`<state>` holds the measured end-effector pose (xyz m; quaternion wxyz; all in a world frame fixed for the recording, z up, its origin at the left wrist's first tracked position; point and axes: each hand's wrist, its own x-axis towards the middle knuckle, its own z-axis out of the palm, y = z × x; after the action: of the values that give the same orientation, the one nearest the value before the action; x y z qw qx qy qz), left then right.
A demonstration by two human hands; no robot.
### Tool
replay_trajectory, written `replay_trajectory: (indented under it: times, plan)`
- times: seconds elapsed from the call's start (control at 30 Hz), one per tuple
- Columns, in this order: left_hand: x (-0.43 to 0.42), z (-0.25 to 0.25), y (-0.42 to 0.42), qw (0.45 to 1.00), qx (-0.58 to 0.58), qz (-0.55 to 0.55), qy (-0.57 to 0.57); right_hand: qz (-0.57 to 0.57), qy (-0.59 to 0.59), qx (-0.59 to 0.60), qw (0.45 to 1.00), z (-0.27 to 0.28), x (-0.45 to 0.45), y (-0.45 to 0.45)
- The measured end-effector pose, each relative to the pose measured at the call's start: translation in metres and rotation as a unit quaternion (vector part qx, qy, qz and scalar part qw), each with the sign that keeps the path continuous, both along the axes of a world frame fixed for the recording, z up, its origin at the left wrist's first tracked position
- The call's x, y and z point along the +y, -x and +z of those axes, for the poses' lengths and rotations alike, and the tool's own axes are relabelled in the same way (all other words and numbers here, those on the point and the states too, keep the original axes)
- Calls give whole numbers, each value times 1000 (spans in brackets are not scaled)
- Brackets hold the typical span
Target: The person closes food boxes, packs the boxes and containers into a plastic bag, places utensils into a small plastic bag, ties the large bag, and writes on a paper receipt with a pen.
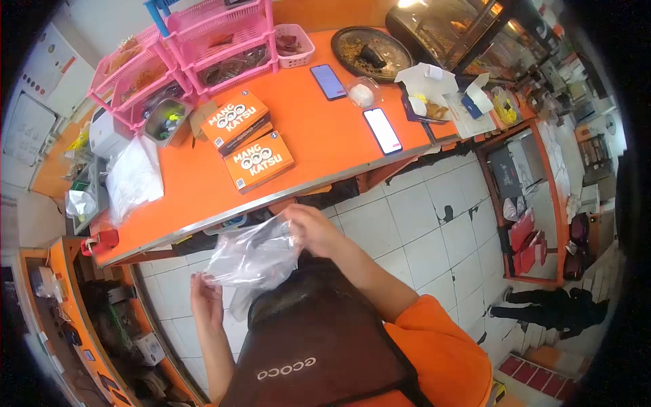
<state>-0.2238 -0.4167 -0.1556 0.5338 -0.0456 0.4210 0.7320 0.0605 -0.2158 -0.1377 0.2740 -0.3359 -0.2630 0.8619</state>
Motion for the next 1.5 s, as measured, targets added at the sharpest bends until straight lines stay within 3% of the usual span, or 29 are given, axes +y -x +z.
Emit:
replay_trajectory:
  times: [0.03, 0.1, 0.13, 0.2, 0.27, 0.3, 0.33, 0.37, 0.47, 0.5, 0.53, 0.67, 0.7, 0.73, 0.8, 0.83, 0.93, 0.97, 1.07, 1.17, 1.23, 1.27, 1.33, 1.4, 1.47, 1.5]
  plan:
    - [5, 17, 1, 999, -42, 13, 4, 6, -37, -35, 999, 11, 4, -6]
    - [5, 29, 16, 1000, -8, 3, 13, 31, -110, -101, 988, 35, 10, -19]
    - [2, 35, 21, 1000, 9, 4, 18, 89, -204, -122, 967, 50, 12, -26]
    - [-8, 55, 20, 969, 245, -18, -10, 226, -392, -136, 881, 76, 22, -25]
    - [-14, 70, 19, 901, 430, -54, 4, 240, -462, -176, 836, 58, 26, -12]
    - [-23, 76, 16, 866, 494, -71, 29, 195, -511, -164, 821, 20, 26, -2]
    - [-31, 78, 12, 826, 553, -91, 56, 195, -422, -223, 857, 36, 26, 11]
    - [-39, 78, 4, 819, 556, -103, 92, 183, -326, -276, 885, 53, 25, 23]
    - [-68, 72, -11, 781, 583, -103, 198, 22, -365, -194, 910, 30, 16, 63]
    - [-81, 64, -12, 752, 610, -84, 233, 3, -397, -183, 899, 26, 6, 76]
    - [-93, 55, -12, 721, 635, -65, 269, 24, -356, -159, 921, 17, -2, 85]
    - [-132, 6, -17, 739, 607, 40, 291, 139, -149, -61, 977, -30, -20, 112]
    - [-145, -5, -16, 777, 545, 26, 313, 177, -147, -53, 972, -32, -24, 119]
    - [-149, -1, -17, 841, 439, 90, 303, 216, -146, -46, 964, -32, -29, 127]
    - [-149, 5, -19, 918, 210, 217, 256, 309, -260, -58, 913, -26, -42, 139]
    - [-154, 2, -15, 931, 151, 273, 190, 436, -250, -114, 857, 9, -47, 143]
    - [-176, 16, 5, 955, 14, 294, 28, 581, -423, -92, 689, 15, -58, 154]
    - [-178, 29, 7, 953, -8, 300, 42, 536, -476, -30, 696, -10, -57, 154]
    - [-193, 41, 14, 959, 82, 251, 103, 397, -393, -131, 819, -23, -48, 164]
    - [-190, 38, 4, 856, 418, 181, 247, 292, -274, -103, 910, -16, -52, 172]
    - [-193, 46, 2, 825, 464, 184, 266, 223, -215, -70, 948, -10, -53, 174]
    - [-194, 48, 1, 809, 485, 185, 275, 190, -197, -50, 961, -10, -51, 176]
    - [-206, 46, 7, 825, 382, 303, 287, 122, -157, -9, 980, -10, -49, 178]
    - [-211, 39, 11, 820, 318, 374, 294, 142, -186, -24, 972, -24, -43, 177]
    - [-214, -3, 8, 811, 293, 404, 305, 173, -242, -85, 951, -42, -49, 178]
    - [-223, -54, 9, 762, 381, 314, 419, 161, -347, -124, 916, -90, -48, 175]
